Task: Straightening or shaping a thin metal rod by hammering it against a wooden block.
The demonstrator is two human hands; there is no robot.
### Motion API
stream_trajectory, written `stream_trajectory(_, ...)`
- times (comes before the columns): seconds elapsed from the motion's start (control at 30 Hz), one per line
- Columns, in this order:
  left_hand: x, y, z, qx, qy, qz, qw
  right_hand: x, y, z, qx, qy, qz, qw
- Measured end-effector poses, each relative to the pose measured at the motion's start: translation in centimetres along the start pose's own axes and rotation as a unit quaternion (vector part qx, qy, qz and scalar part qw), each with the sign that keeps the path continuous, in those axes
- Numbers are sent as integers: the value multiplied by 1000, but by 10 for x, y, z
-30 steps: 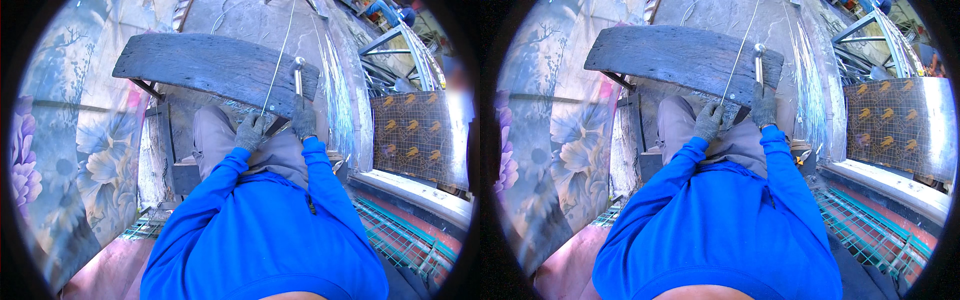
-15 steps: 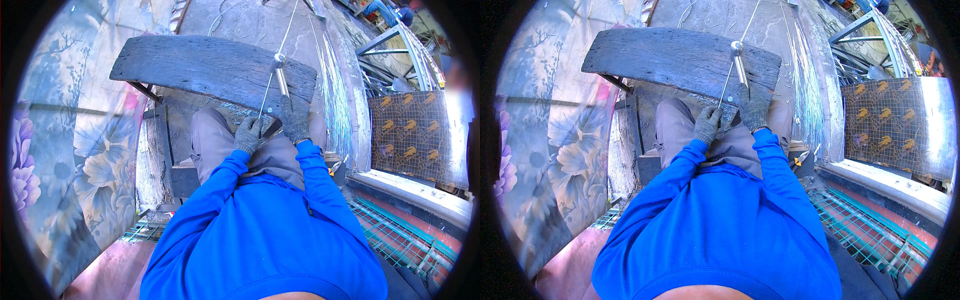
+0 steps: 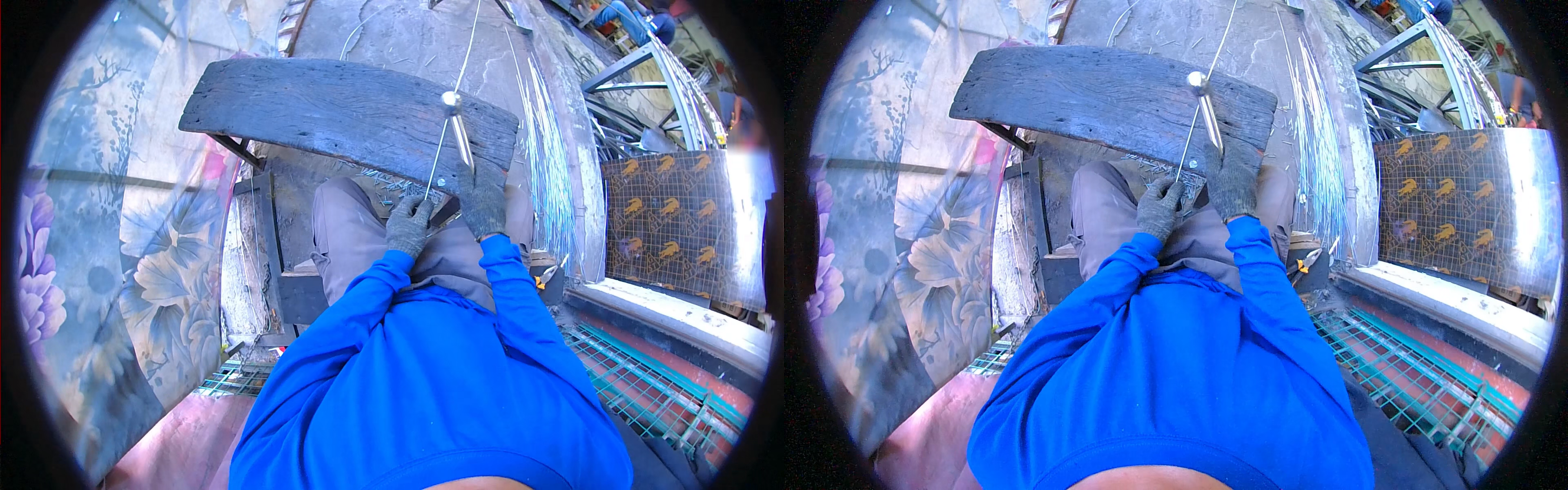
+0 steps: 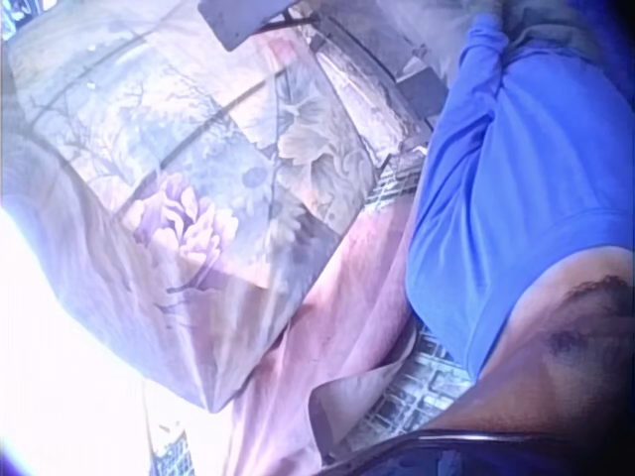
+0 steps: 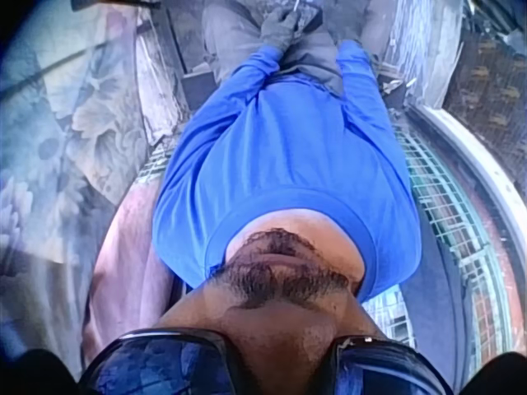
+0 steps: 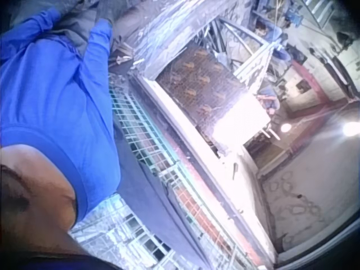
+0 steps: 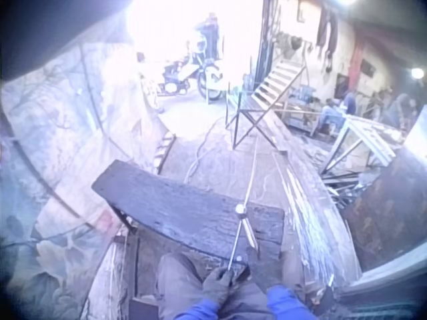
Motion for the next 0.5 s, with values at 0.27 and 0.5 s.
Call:
stream_trajectory(0.27,-4,-5,4,-7,14,-20,1000,19,10,9,4,-35,70,997)
stream_trajectory(0.5,-5,2,0,-44,-23,-28,998,-5,31,0,-12,53,43,998)
Point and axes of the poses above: each hand's wrist, its own x-axis towards the middle knuckle, its own z-axis out of the palm, y = z × x, the point moved 9 cm from there along x, towards the middle knuckle, and after that the axes turned 13 degrees about x, right-handed, at the moved point
